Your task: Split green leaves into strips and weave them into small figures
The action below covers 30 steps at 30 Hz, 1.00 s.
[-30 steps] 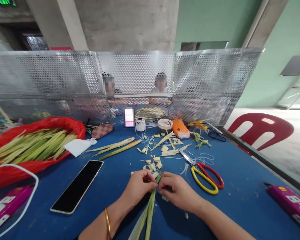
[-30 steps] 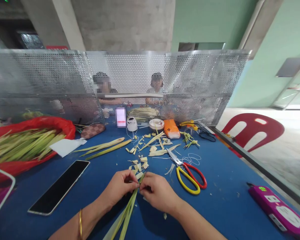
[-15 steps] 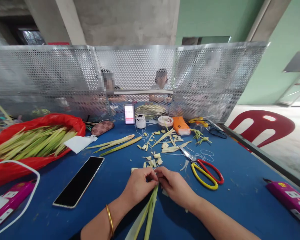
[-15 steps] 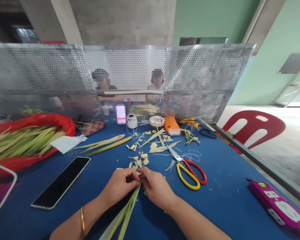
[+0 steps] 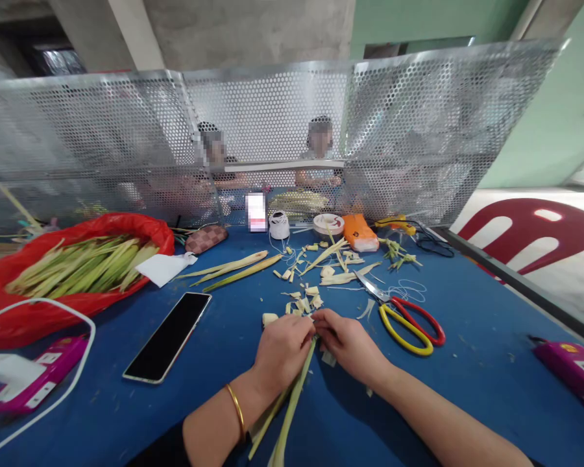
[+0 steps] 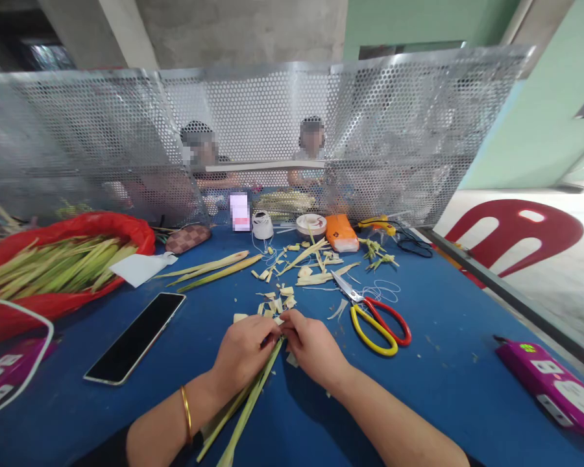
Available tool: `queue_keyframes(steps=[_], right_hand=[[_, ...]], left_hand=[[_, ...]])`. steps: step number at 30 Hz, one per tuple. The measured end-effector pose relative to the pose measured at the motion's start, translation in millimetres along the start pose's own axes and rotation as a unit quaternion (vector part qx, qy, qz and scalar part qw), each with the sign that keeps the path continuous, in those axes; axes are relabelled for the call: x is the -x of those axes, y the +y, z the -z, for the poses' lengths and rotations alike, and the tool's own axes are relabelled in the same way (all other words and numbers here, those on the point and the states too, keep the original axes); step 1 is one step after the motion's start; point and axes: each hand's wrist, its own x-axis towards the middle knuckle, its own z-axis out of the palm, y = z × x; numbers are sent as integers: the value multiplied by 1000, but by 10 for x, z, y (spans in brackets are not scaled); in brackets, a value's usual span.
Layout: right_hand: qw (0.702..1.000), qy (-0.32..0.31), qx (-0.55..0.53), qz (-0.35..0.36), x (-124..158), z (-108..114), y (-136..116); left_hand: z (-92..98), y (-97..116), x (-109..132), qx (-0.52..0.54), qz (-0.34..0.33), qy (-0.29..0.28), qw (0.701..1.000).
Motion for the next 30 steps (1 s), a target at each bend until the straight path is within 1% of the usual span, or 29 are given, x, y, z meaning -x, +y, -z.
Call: queue_keyframes(steps=[4,6,8,13,17,21,26,30], right_hand=[[1000,1,-7,-13,-3,1,2],[1000,1,-10,-17,-2,-2,6],[1000,2,-20,-21,-2,-5,11],[998,4,-64,-19,-21,2,5],[996,21,-88,-21,-48,-2,17],[995,45,-83,-28,-52,-4,49],[993,61,-70,-67,-42,27,43],[987,51,-119,-92,-38,27,35]], left_hand=[[-30,-9,29,-86,-71,27,993],[-44,-10,28,-112,-88,44,989],[-59,-10,18,-122,-90,60,987],[-83,-15,-13,-101,-49,76,991],[-80,-9,-12,-65,-15,65,996],[-77,-1,-6,-15,0,57,998],[-86,-17,-12,39,28,77,996],[-74,-22,-14,69,55,76,993]])
